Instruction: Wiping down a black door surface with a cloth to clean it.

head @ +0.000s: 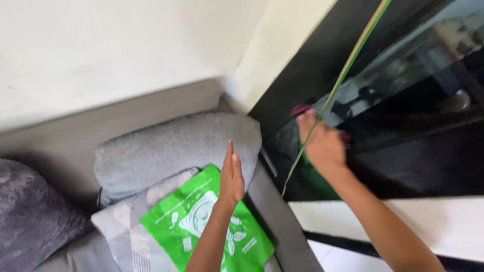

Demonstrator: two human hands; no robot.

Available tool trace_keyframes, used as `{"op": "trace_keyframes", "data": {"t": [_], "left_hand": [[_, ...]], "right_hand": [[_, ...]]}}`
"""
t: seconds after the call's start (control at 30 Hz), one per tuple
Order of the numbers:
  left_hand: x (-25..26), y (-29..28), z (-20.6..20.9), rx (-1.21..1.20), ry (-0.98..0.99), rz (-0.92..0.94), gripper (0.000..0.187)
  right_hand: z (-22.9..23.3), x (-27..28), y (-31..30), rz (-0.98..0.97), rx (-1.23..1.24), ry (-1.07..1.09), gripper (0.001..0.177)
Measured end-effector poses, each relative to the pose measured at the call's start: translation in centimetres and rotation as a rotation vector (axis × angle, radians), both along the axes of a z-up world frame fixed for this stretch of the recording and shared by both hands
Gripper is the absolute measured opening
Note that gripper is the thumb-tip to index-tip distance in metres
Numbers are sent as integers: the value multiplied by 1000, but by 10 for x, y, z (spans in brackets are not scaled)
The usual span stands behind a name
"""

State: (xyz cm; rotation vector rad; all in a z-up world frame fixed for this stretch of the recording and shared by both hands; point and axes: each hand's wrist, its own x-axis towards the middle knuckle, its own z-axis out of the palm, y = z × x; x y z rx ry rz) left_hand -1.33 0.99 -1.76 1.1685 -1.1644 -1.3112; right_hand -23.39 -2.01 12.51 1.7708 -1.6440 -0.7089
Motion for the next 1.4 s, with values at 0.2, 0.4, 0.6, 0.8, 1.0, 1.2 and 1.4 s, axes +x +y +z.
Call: {"op": "trace_keyframes", "data": {"t": [0.2, 0.4, 0.6, 0.8, 1.0, 1.2, 1.4], "left_hand": [[-3, 20, -22, 32, -56, -34, 66], [0, 40, -17, 10, -38, -53, 67], [11, 51, 2, -8, -31, -25, 69], [3, 69, 37, 13, -29, -66, 72], [-22, 82, 36, 7, -10, -118, 73], [-30, 91, 28, -46, -48, -120, 69], [-13, 110, 32, 12, -88, -136, 68]], "right_hand": [[-196, -49, -3, 425, 123, 53, 58], [-183, -54, 15, 417, 433, -91, 28], [-41, -37, 48, 232, 207, -125, 20], [111, -36, 108, 149, -387, -1, 37], [70, -69, 132, 256, -560, 125, 41], [-102, -74, 133, 215, -78, 138, 63], [-171, -78, 154, 350, -83, 42, 59]]}}
